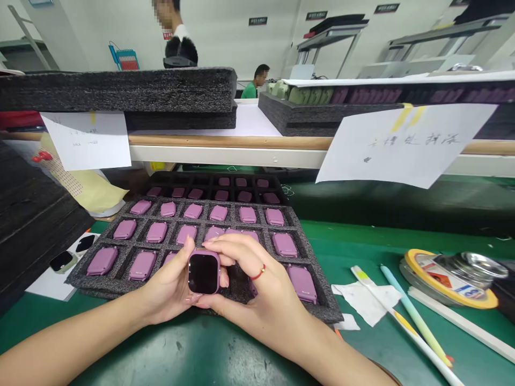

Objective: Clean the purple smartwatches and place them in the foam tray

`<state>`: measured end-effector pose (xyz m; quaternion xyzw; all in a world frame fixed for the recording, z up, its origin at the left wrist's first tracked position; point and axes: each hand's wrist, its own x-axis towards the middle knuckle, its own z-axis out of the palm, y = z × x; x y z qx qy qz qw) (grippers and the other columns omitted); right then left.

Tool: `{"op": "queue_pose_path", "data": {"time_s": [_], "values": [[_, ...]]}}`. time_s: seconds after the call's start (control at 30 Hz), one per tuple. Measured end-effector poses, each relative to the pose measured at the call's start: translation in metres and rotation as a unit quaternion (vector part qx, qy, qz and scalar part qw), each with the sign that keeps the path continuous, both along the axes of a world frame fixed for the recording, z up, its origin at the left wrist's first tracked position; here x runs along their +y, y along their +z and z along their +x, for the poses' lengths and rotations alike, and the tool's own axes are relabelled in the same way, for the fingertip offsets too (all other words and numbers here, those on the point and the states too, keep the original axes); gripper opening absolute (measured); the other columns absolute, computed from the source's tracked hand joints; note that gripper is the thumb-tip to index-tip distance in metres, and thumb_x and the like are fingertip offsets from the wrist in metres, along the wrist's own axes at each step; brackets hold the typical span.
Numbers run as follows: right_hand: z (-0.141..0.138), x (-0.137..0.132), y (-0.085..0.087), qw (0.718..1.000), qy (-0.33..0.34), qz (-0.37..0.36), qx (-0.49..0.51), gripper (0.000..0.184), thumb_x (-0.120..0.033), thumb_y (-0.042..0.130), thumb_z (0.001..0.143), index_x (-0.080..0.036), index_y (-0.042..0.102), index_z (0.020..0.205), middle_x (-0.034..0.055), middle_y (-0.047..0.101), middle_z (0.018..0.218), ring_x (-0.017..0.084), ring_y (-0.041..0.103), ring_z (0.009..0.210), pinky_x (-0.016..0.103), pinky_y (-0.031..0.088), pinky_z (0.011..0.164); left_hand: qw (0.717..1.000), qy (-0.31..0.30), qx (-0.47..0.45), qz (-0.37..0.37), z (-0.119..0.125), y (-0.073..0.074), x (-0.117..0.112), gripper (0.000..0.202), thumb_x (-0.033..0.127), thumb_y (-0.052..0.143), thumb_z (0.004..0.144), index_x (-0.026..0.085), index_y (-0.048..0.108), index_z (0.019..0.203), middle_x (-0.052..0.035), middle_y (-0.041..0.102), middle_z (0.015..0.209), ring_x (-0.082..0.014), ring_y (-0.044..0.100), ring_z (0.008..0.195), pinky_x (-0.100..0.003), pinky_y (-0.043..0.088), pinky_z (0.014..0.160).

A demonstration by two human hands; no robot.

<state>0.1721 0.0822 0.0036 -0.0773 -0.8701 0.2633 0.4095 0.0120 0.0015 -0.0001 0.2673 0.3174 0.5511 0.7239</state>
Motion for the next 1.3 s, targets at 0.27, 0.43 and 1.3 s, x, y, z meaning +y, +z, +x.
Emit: {"op": "queue_pose_path", "data": {"time_s": [0.27,0.43,1.3], "values": [[0.016,0.000,0.003,0.991,-0.048,0.038,0.119,0.050,-0.003,0.065,0.090,-0.030,0.062,0.132,0.0056,0.075,0.113,0.022,0.074,0.103,0.037,0.064,0.091,0.999,-0.005,-0.031,0.017,0.001,0.000,0.000,0.052,0.064,0.072,0.082,0.014,0.078,0.094,-0.0057,0.069,0.076,-0.0033,0.039,0.045,-0.018,0.022,0.045],[0.025,-0.004,0.003,0.994,-0.023,0.092,0.055,0.032,-0.015,0.056,0.101,-0.033,0.071,0.123,0.0009,0.078,0.110,0.020,0.076,0.100,0.032,0.064,0.091,0.999,0.005,-0.038,0.027,0.002,0.004,0.001,0.046,0.060,0.075,0.081,0.015,0.078,0.089,-0.0004,0.058,0.070,-0.0034,0.037,0.048,-0.017,0.021,0.043],[0.004,-0.002,0.005,0.999,0.010,0.038,-0.001,0.052,-0.027,0.081,0.086,-0.023,0.054,0.131,0.0064,0.070,0.110,0.022,0.065,0.101,0.038,0.053,0.089,0.998,0.051,0.041,0.014,0.008,0.001,-0.001,0.057,0.069,0.072,0.077,0.013,0.064,0.090,-0.0046,0.068,0.075,-0.0070,0.051,0.050,-0.016,0.027,0.040]]}}
